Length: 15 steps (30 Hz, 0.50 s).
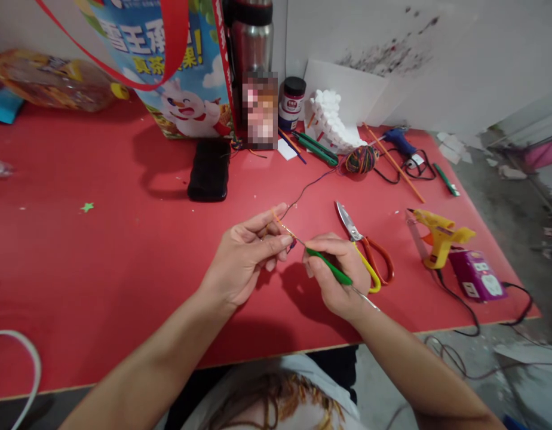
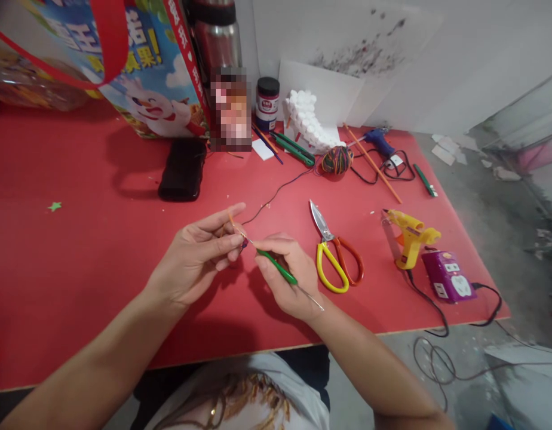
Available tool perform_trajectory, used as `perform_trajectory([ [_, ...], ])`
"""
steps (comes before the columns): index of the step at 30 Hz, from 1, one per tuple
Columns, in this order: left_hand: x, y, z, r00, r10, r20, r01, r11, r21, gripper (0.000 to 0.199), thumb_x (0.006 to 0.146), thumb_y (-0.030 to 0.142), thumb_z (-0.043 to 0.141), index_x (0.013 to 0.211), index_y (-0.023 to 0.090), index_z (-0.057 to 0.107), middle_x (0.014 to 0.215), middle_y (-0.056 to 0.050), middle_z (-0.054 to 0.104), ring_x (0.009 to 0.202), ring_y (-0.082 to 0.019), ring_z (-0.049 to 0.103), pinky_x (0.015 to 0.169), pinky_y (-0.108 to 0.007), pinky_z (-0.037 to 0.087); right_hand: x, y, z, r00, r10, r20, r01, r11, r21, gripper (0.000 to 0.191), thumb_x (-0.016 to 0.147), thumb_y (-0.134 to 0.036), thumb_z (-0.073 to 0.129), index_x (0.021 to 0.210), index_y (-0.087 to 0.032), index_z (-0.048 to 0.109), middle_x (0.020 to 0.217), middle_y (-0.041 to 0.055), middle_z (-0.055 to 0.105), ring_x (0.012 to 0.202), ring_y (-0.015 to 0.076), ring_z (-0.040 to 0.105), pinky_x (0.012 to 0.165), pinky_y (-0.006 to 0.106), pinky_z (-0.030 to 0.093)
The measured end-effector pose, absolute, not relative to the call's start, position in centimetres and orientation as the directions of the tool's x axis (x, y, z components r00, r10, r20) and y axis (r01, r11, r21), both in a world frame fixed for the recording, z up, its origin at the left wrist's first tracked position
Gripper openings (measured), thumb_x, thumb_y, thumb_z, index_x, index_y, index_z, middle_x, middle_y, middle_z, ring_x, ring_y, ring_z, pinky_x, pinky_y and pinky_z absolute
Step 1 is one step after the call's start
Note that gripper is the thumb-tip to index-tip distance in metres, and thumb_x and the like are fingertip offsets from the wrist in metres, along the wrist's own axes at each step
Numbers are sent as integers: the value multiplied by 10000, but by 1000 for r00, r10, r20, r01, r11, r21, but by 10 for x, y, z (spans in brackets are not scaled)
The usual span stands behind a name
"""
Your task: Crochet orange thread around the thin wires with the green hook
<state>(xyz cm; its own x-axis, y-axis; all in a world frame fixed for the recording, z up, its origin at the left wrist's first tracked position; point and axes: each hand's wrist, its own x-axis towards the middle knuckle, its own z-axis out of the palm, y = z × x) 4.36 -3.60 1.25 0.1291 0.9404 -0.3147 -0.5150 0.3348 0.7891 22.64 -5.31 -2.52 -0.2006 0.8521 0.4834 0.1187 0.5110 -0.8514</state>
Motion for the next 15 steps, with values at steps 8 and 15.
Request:
perform_trajectory([
  [8, 41, -35, 12, 118, 945, -306, -530, 321, 785, 526, 679, 129, 906, 1187, 201, 794, 782, 11, 648, 567, -59, 609, 415, -121, 441, 231, -53, -25, -204, 840, 502, 163, 535, -829, 311, 954, -136, 645, 1242, -253, 657, 1027, 81, 722, 1009, 245, 702, 831, 425, 576],
  [15, 39, -36, 14, 107, 956, -273, -485, 290, 825, 521, 707, 133, 892, 1212, 205, 783, 784, 11, 666, 584, -65, 621, 448, -135, 476, 237, -52, -17, -253, 792, 555, 216, 606, -766, 391, 936, -83, 655, 1274, -280, 672, 1016, 69, 736, 942, 220, 707, 830, 407, 579],
])
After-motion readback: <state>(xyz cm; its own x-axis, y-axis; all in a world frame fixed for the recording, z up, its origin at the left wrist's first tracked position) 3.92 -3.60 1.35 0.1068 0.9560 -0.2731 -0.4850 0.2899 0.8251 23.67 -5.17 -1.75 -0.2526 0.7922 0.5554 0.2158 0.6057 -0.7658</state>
